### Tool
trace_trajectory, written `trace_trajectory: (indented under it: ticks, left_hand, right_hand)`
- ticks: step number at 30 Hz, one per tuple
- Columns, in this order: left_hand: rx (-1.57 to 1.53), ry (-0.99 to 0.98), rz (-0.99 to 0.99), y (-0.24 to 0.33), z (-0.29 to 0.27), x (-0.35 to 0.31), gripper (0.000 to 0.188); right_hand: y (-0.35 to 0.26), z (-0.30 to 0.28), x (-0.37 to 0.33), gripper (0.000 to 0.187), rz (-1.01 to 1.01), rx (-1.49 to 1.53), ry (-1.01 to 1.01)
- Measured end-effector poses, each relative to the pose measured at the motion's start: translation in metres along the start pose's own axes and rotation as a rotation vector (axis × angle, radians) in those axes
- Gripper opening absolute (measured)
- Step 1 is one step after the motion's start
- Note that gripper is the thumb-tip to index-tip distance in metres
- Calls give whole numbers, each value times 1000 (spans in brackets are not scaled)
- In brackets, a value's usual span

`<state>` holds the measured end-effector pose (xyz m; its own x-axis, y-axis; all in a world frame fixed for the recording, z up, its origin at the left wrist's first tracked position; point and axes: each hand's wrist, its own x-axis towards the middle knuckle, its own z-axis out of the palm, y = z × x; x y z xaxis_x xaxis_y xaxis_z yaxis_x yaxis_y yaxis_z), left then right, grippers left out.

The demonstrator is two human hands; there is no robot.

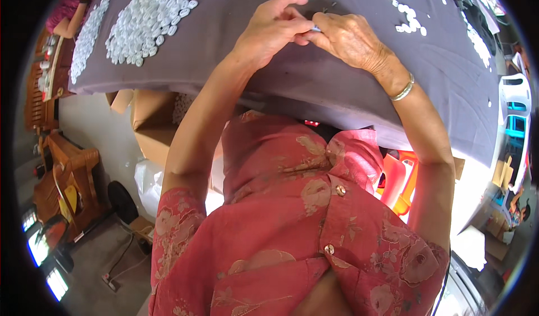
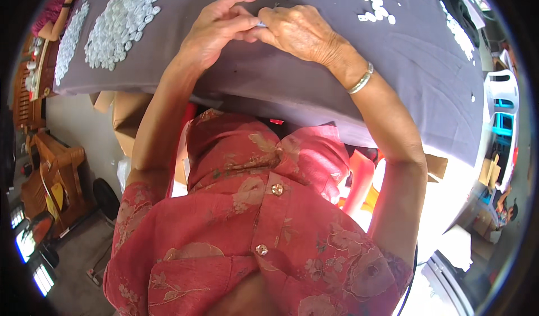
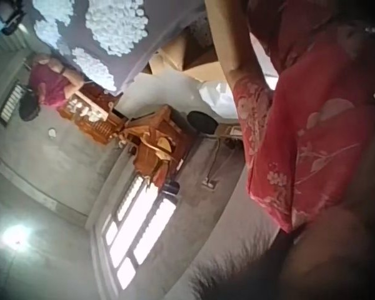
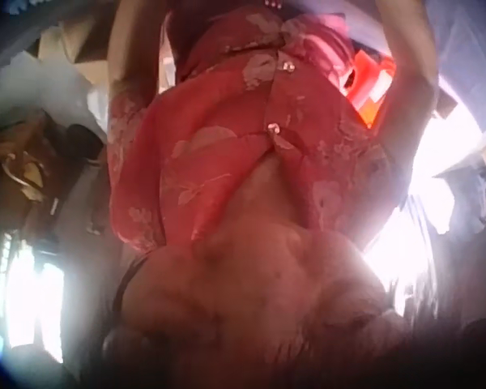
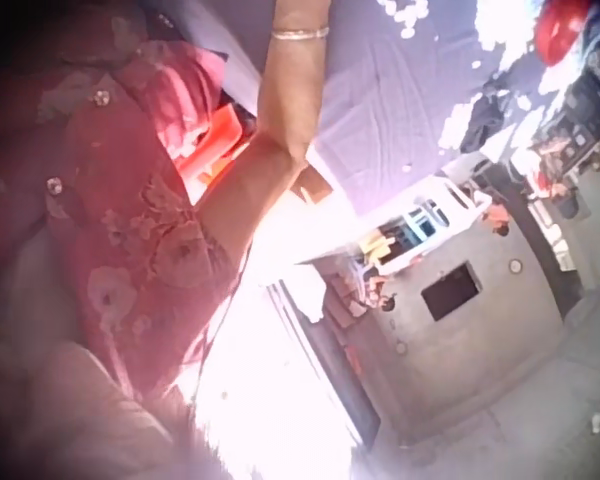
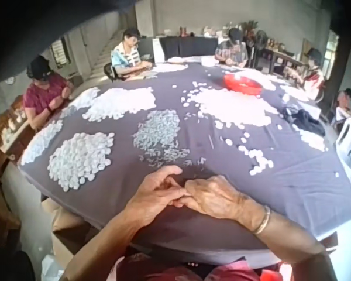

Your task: Assembling small white plastic buttons or components using a thin needle or wire on a workspace table.

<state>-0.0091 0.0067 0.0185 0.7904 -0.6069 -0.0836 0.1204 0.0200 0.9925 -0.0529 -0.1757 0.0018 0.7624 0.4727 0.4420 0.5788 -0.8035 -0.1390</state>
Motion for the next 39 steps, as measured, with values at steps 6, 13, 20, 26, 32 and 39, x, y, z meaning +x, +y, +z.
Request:
trace_trajectory:
  ticks: [6, 13, 20, 26, 32, 39]
  left_hand:
    - [-24, 16, 4, 1, 4, -2, 46]
    - [-38, 72, 7, -4, 7, -3, 47]
    - [-43, 119, 30, -8, 10, -4, 47]
    - [-38, 96, 50, -8, 11, -3, 45]
    - [-73, 67, 44, -8, 11, -3, 39]
    - [-91, 17, 72, -9, 12, -4, 38]
  right_hand:
    - [-6, -8, -2, 29, 46, 50, 14]
    - [-8, -12, 0, 27, 14, 41, -52]
    - [-9, -12, 0, 27, 21, 94, -28]
    - [-4, -11, 0, 28, -2, 58, -98]
    - [-5, -8, -1, 31, 13, 57, -93]
    - [-7, -7, -3, 33, -4, 37, -62]
